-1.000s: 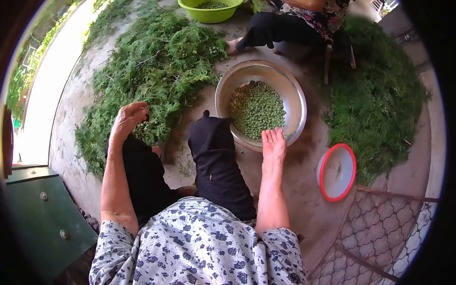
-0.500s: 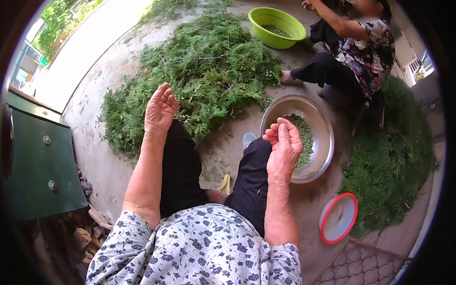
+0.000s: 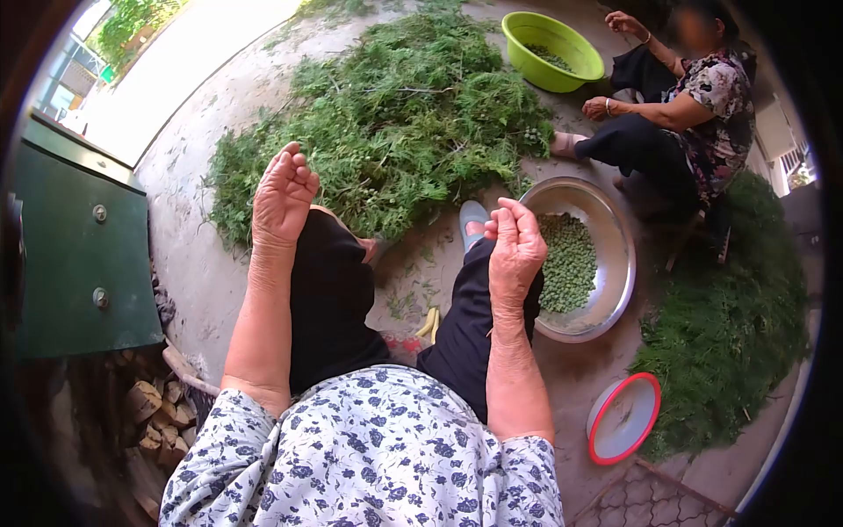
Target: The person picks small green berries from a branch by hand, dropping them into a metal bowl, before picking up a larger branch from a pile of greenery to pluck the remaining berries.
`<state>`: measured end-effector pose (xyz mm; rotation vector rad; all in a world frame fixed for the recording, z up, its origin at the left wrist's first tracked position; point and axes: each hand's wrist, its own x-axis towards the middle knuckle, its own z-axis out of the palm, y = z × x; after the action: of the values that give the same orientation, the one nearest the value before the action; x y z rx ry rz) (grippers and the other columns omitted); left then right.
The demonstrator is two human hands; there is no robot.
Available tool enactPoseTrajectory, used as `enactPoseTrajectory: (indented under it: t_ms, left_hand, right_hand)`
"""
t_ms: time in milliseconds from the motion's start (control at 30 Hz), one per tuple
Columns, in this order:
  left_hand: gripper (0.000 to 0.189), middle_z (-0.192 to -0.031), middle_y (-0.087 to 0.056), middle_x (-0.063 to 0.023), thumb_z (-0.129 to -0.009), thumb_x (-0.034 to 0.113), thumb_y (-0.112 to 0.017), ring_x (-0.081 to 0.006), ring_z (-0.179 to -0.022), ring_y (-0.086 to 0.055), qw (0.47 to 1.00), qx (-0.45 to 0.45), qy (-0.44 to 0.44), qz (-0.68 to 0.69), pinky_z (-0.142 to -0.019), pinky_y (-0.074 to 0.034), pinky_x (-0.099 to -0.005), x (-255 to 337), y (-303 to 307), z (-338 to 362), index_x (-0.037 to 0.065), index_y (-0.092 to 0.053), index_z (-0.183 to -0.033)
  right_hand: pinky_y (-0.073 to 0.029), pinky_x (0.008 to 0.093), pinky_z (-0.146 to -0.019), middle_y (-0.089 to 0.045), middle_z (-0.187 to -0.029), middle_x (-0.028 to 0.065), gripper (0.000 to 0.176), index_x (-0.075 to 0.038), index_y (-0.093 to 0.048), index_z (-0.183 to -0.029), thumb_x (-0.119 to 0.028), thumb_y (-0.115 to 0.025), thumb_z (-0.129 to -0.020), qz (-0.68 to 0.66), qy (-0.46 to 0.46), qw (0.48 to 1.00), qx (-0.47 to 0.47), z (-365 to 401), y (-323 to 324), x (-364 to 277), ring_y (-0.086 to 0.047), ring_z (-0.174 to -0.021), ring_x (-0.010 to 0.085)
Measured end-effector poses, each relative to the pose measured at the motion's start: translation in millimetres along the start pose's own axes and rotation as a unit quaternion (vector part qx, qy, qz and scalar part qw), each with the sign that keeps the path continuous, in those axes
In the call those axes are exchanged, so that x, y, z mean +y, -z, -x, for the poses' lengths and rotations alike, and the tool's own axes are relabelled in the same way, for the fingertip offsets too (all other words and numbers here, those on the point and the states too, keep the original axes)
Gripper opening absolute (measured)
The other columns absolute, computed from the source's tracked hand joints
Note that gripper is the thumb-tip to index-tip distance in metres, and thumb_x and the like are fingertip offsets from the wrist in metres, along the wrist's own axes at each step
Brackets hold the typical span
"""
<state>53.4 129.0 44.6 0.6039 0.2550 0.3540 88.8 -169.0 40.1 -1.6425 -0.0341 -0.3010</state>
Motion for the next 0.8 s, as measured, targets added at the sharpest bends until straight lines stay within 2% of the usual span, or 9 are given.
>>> enactPoseTrajectory:
  t_ms: [100, 300, 467, 567, 800]
  left_hand:
    - [0.018, -0.082, -0.060, -0.0038, -0.089, 0.010, -0.055, -0.0123, -0.070, -0.057, 0.999, -0.020, -0.021, 0.034, -0.069, -0.049, -0.0288, 19, 8, 8, 0.003, -0.056, -0.105]
    - [0.016, -0.083, -0.059, -0.0025, -0.089, 0.011, -0.055, -0.0119, -0.069, -0.056, 0.997, 0.054, -0.046, -0.008, -0.067, -0.049, -0.0300, 42, 29, 14, 0.005, -0.057, -0.103]
    - [0.015, -0.083, -0.059, -0.0027, -0.089, 0.011, -0.055, -0.0125, -0.069, -0.056, 0.994, 0.072, -0.080, -0.006, -0.068, -0.049, -0.0317, 49, 58, 17, 0.005, -0.057, -0.102]
    - [0.016, -0.082, -0.061, -0.0029, -0.089, 0.012, -0.056, -0.0130, -0.070, -0.057, 0.995, 0.062, -0.069, 0.037, -0.068, -0.049, -0.0322, 58, 67, 17, 0.005, -0.058, -0.102]
    - [0.017, -0.082, -0.062, -0.0024, -0.087, 0.015, -0.059, -0.0132, -0.070, -0.057, 0.995, 0.092, -0.044, 0.013, -0.064, -0.049, -0.0316, 53, 57, 12, 0.006, -0.059, -0.101]
  right_hand:
    - [-0.048, 0.0199, -0.057, -0.061, -0.077, 0.0021, 0.013, -0.002, -0.063, -0.098, -0.008, -0.055, -0.089, -0.019, -0.003, 1.000, -0.008, 2, -3, -2, -0.056, -0.062, 0.0069]
    - [-0.052, 0.0216, -0.055, -0.060, -0.078, 0.0028, 0.015, -0.001, -0.062, -0.099, -0.010, -0.055, -0.090, -0.041, -0.008, 0.999, -0.026, 2, -7, -4, -0.056, -0.062, 0.0063]
    - [-0.051, 0.0217, -0.055, -0.061, -0.077, 0.0024, 0.015, -0.001, -0.062, -0.098, -0.011, -0.055, -0.090, -0.043, -0.008, 0.999, -0.030, 2, -4, -2, -0.056, -0.061, 0.0064]
    - [-0.051, 0.0216, -0.055, -0.061, -0.077, 0.0027, 0.014, -0.001, -0.063, -0.098, -0.010, -0.055, -0.089, -0.046, -0.002, 0.998, -0.040, 3, -7, -2, -0.056, -0.061, 0.0064]
    - [-0.051, 0.0205, -0.055, -0.060, -0.076, 0.0014, 0.014, -0.002, -0.063, -0.098, -0.009, -0.055, -0.089, -0.017, -0.016, 0.998, -0.054, -1, -9, -5, -0.055, -0.061, 0.0054]
